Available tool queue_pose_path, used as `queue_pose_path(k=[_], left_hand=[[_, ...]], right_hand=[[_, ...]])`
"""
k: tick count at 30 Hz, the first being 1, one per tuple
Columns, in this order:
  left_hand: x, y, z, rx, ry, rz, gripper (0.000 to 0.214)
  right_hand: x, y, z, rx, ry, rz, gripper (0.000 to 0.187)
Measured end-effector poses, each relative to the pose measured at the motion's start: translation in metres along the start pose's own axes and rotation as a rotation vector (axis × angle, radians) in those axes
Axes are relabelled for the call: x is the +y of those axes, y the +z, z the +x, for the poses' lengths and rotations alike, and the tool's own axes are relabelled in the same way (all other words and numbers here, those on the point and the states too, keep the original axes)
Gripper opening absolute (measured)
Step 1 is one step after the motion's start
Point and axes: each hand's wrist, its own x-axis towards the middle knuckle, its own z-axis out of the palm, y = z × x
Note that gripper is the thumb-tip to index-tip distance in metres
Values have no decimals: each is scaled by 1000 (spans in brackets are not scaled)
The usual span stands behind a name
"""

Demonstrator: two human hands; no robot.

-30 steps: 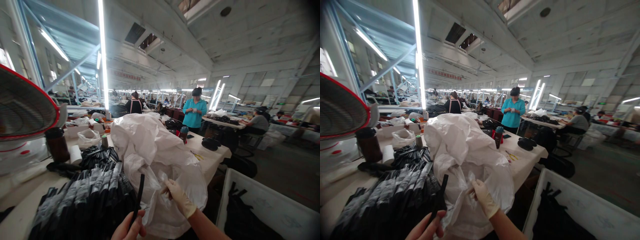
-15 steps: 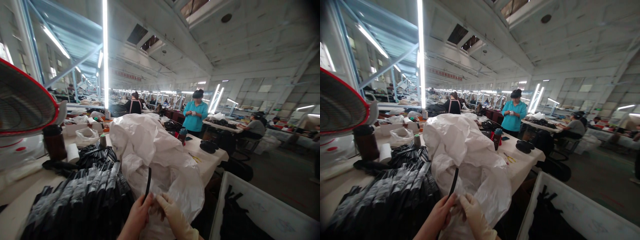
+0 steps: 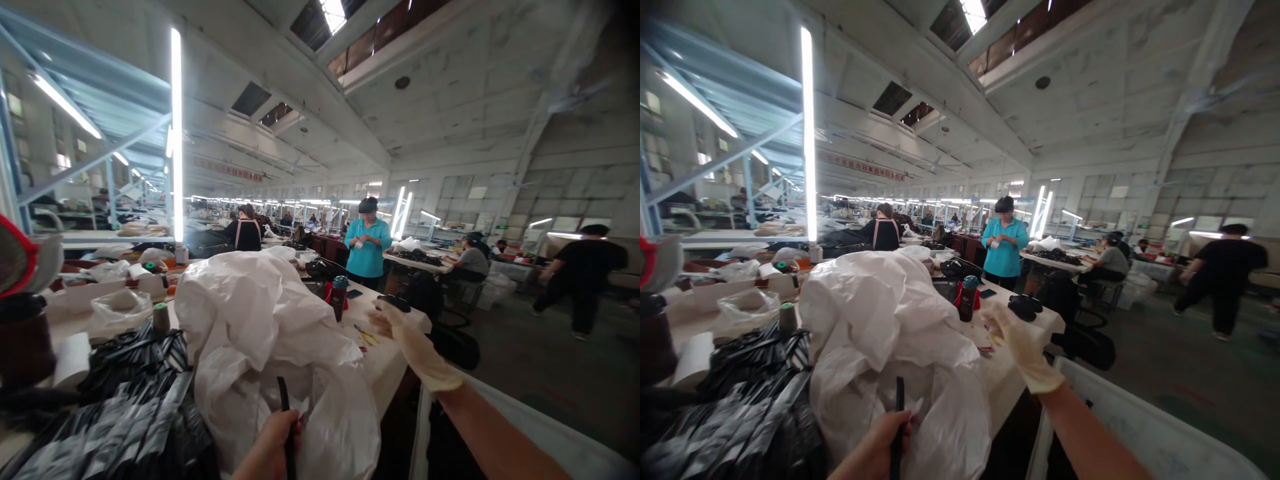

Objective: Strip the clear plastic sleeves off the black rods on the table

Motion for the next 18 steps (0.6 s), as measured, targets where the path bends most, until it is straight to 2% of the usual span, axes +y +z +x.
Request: queue_pose_path(k=[3,6,11,15,18], left_hand=[[8,13,12,66,-46,-48,26],[12,18,16,96,-43,-115,28],[8,21,13,88,4,-231,38],[1,22,10,70,21,-279,37],[0,21,8,71,44,-291,35]], right_hand=[[-16,-35,55,204,57,23,39],[-13,-56,83,281,147,56,41],[11,-65,89,298,244,74,42],[25,-59,83,247,255,77,39],[27,-48,78,194,237,100,35]])
